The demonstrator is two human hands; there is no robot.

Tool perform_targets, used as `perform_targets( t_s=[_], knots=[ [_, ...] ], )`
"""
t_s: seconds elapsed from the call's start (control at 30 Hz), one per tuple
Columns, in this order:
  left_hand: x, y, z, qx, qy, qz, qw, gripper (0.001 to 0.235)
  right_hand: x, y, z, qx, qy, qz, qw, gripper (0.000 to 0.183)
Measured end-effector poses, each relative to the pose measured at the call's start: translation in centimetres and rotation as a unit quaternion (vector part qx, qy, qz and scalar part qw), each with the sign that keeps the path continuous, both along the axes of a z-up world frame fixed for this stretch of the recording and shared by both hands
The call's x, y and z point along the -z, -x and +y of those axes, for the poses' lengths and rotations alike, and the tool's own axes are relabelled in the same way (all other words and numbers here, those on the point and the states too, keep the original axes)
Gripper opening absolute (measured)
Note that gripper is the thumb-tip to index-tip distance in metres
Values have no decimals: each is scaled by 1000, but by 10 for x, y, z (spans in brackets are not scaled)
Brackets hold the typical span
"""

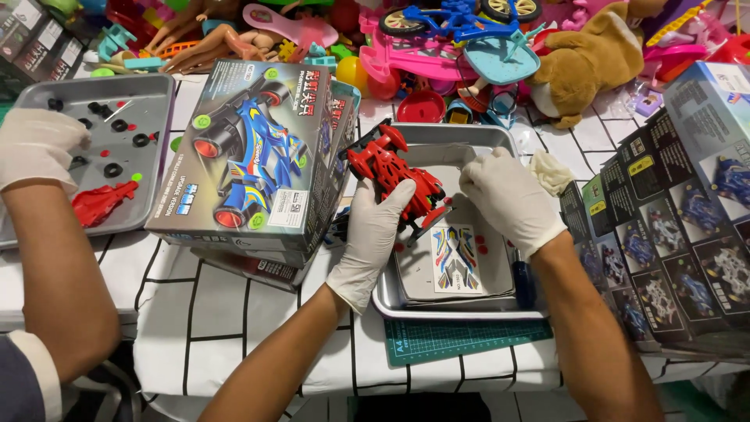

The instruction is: The person assembles a red and black toy car chassis on a metal tray. They attach various plastic components, including the body shell and wheels, using their gloved hands. The workspace is cluttered with other toys and packaging.

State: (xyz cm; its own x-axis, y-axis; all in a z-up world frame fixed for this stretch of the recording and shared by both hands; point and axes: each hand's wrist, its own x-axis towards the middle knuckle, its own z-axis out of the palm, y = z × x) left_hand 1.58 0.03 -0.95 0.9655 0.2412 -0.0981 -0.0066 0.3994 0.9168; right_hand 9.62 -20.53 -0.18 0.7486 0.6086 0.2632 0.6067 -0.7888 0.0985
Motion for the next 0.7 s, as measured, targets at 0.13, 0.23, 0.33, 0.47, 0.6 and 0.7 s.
perform_targets(
  t_s=[0.13,0.23,0.33,0.47,0.6,0.7],
  knots=[
    [-6,7,1,0,9,15,1000,74,-6,7,-6,-42,-262,0,964,14],
    [-27,10,-5,-6,21,18,1000,66,-23,19,-5,-11,-354,-31,935,11],
    [-38,6,-12,-30,95,6,995,59,-53,48,11,-12,-472,-8,882,11],
    [-59,-1,-22,-58,139,-54,987,53,-67,69,18,-54,-534,-24,843,13],
    [-68,-10,-29,-75,171,-94,978,57,-75,79,23,-85,-519,-49,849,14],
    [-77,-12,-35,-92,195,-98,972,53,-75,84,27,-57,-497,-92,861,16]
  ],
)
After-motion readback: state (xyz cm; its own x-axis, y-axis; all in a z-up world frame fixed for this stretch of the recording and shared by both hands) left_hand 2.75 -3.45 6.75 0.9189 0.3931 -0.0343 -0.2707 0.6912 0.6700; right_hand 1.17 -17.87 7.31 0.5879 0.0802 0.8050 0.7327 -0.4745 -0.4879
